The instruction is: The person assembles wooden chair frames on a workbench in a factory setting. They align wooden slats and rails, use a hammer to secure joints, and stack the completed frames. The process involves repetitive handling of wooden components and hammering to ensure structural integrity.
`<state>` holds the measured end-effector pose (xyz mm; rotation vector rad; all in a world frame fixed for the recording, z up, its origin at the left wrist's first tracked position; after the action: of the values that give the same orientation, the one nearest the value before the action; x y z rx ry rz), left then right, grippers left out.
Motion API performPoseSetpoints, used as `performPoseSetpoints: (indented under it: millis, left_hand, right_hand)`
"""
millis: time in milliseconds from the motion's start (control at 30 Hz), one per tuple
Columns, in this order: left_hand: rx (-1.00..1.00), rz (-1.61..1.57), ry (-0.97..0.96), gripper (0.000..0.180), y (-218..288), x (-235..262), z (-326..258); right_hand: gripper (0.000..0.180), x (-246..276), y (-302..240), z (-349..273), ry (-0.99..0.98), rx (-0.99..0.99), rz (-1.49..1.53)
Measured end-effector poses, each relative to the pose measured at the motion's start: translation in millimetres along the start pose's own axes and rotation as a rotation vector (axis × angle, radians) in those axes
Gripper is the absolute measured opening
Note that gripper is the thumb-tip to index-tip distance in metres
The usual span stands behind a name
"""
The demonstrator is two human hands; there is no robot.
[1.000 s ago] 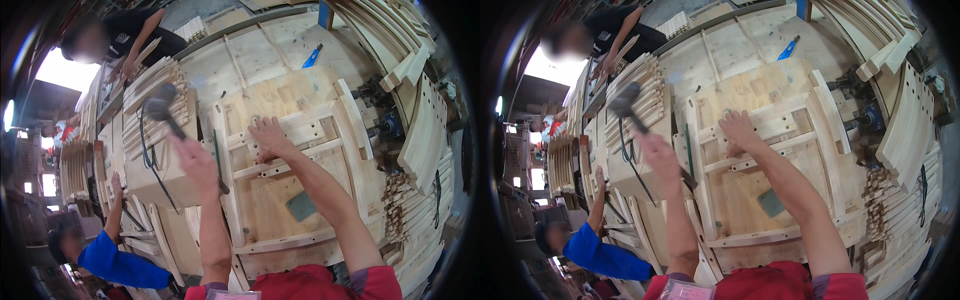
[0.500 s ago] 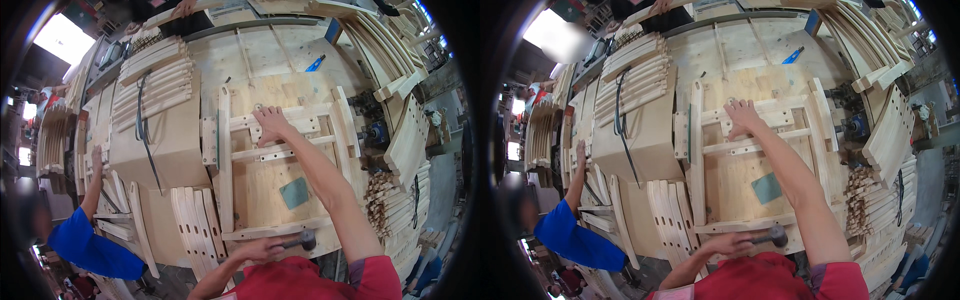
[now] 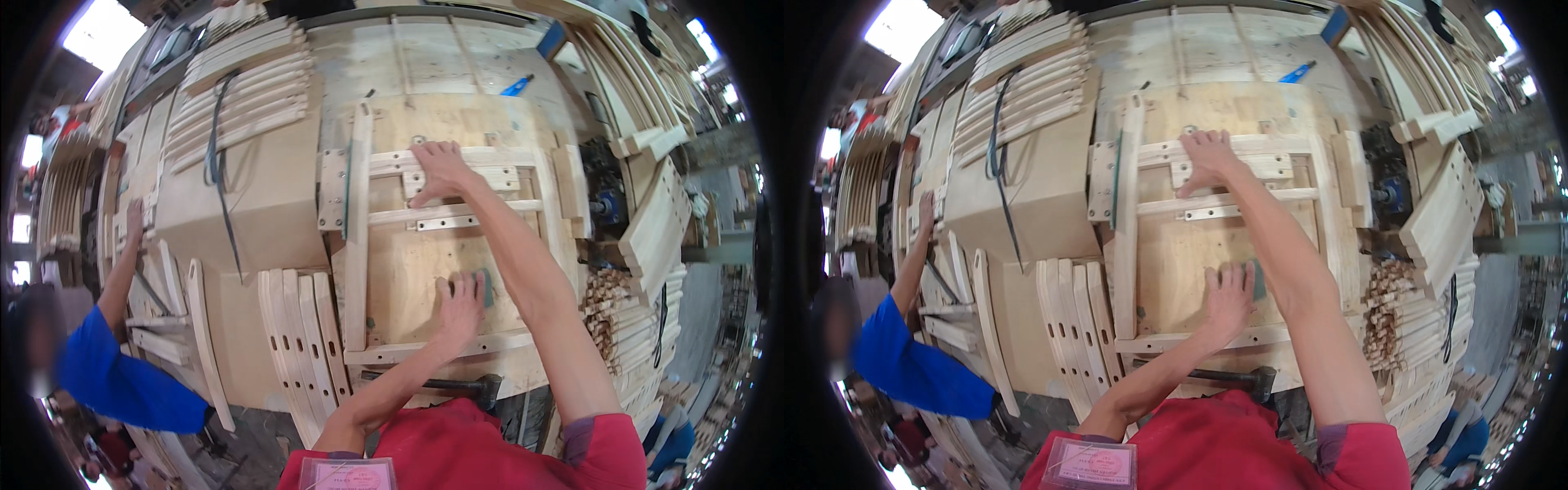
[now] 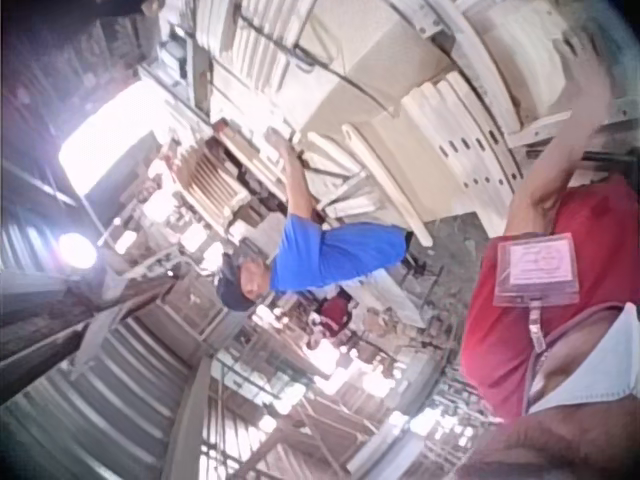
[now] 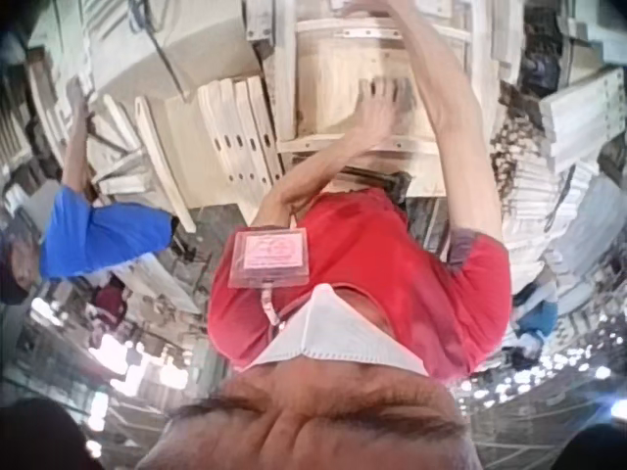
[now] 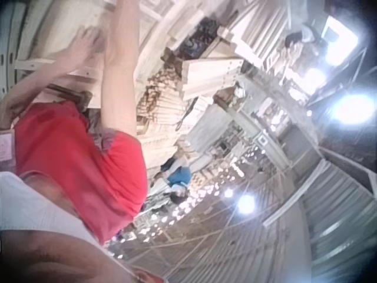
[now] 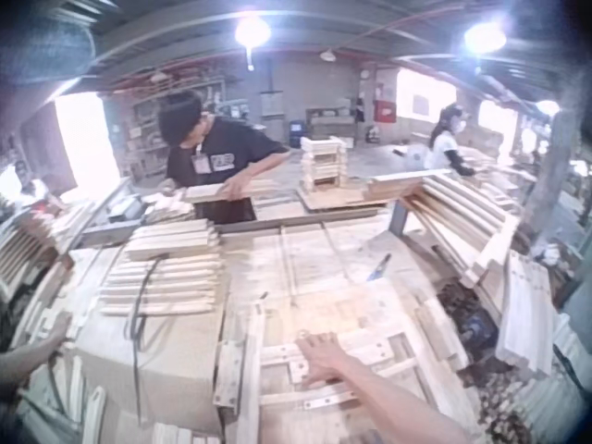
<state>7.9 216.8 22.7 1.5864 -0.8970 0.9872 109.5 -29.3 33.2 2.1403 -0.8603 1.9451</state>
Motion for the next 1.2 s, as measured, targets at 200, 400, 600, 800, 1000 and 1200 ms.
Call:
performPoseSetpoints:
  millis: [200, 400, 600, 800, 1000, 1200]
  left_hand:
    - [0.102, -0.502, -0.266, 0.04, -20, -3, -16]
    - [0.213, -0.597, 0.71, 0.014, -131, 125, 34]
    - [0.146, -0.315, 0.7, 0.013, -213, 173, 143]
    - [0.267, -0.159, 0.561, 0.014, -223, 163, 190]
    - [0.383, -0.104, 0.471, 0.02, -242, 145, 206]
    - [0.374, -0.13, 0.45, 0.02, -240, 145, 211]
  right_hand:
    - [0.124, 0, 0, 1, 0.016, 0.007, 0.027]
    - [0.106, 14, -3, 9, -0.109, -0.147, -0.006]
    - [0.068, -3, -26, 35, 0.028, -0.091, 0.144]
    - [0.058, -8, -15, 34, 0.102, -0.088, 0.129]
    - [0.052, -9, -26, 36, 0.176, -0.079, 0.18]
    - [0.045, -19, -19, 35, 0.252, -0.081, 0.165]
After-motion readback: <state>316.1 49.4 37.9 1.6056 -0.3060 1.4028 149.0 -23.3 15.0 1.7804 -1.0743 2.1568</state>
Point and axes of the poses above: each hand's wrist, its own z-axis towards the middle knuckle, its own x-axis out of the back of the hand, y = z × x, the point moved 2 cm from there along z, towards the middle knuckle, and after that the axes turned 4 degrees about x, right-handed, at the moved point
